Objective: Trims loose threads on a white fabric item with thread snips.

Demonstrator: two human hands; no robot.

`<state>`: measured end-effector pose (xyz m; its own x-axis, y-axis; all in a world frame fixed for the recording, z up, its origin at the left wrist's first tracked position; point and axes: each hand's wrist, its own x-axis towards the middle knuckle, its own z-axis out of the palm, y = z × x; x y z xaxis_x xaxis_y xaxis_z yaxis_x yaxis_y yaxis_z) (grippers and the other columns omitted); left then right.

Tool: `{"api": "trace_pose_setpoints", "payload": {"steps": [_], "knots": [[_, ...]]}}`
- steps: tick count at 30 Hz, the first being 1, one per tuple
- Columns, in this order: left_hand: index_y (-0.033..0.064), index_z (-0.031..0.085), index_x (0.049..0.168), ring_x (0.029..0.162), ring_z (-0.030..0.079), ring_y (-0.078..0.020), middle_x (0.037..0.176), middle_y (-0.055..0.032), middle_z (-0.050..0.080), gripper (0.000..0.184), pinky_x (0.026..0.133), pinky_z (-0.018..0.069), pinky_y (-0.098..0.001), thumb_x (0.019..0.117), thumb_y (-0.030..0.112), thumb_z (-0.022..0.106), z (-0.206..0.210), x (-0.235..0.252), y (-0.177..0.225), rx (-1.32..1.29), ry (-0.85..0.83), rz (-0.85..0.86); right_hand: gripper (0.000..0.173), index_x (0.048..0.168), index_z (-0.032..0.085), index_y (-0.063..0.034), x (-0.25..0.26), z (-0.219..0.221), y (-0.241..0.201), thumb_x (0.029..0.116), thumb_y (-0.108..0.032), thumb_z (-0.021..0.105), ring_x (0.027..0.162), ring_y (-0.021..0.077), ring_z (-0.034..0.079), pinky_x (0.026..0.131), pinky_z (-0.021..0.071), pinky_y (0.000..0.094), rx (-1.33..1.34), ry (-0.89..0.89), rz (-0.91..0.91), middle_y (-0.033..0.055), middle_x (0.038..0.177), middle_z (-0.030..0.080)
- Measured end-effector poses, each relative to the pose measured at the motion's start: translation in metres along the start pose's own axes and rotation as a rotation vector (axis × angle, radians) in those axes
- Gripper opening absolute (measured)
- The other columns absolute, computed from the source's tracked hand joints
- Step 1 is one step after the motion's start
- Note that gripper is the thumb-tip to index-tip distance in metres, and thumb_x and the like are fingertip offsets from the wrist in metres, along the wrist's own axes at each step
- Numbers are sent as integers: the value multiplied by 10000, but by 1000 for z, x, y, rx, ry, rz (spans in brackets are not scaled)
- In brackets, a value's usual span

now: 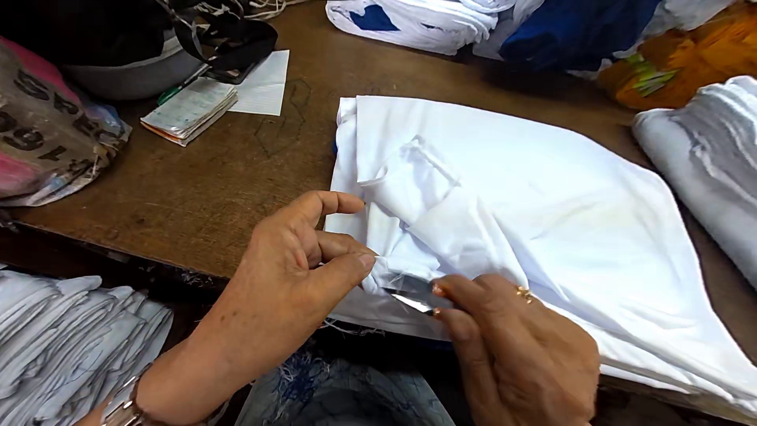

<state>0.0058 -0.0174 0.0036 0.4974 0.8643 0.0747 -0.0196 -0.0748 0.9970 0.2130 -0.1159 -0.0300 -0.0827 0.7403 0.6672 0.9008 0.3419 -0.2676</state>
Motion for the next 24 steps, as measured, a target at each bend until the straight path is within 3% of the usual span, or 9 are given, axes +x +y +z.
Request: {"api": "trace_pose_setpoints", "payload": {"steps": [2,5,8,10,13,17,20,22,24], "knots": [[55,531,1382,488,562,-52,722,-40,709,461,417,409,-137,933,15,626,-1,1,1,13,-5,15,405,1193,649,-88,2,-7,6,1091,-424,446,763,55,589,655,482,228,176,-3,65,12,895,636],[55,531,1382,525,605,-71,750,-37,723,463,443,455,-151,934,17,641,-2,2,2,44,-27,32,479,1292,641,-104,12,-6,-1,957,-440,705,791,17,600,671,516,187,287,25,88,-15,966,663],[62,517,1392,607,679,-83,841,-26,753,489,511,543,-169,921,12,636,-1,4,3,77,-67,65,219,1105,721,-22,26,10,-11,949,-171,683,704,67,556,610,445,203,223,102,-33,26,813,634],[68,531,1357,610,683,-88,836,-27,748,470,506,546,-169,904,-15,627,-3,5,5,98,-80,66,135,988,702,-22,32,12,-13,958,-103,598,698,68,552,600,436,194,237,89,-84,23,779,611],[56,560,1254,585,651,-95,806,-43,730,327,471,504,-168,936,-8,606,-9,6,3,94,-104,68,210,952,651,-107,24,-3,-20,1053,-204,494,694,103,582,585,458,249,325,-189,-177,11,780,619],[61,601,1112,614,658,-78,797,-36,731,191,505,503,-152,931,0,613,-16,12,-4,99,-106,95,236,940,671,-60,3,-14,-33,1058,-195,517,694,262,621,541,467,378,459,-580,-217,109,779,625],[58,601,1130,613,664,-80,806,-44,736,216,506,516,-160,927,-12,607,-18,13,-5,73,-121,76,519,1063,687,-59,-9,-21,-22,1067,-522,453,744,185,644,612,518,330,300,-410,1,88,843,675],[55,611,1111,606,656,-79,786,-44,723,191,512,522,-163,934,-17,606,-19,13,-4,66,-139,78,540,1208,669,-73,-12,-26,-8,1101,-491,344,752,136,608,630,494,288,131,-249,76,67,867,648],[50,621,1103,623,656,-84,795,-53,718,176,528,523,-162,942,-19,604,-19,15,-4,57,-169,89,431,1257,662,-63,-11,-25,2,1103,-360,390,736,138,554,622,433,281,-19,-125,69,71,856,607]]}}
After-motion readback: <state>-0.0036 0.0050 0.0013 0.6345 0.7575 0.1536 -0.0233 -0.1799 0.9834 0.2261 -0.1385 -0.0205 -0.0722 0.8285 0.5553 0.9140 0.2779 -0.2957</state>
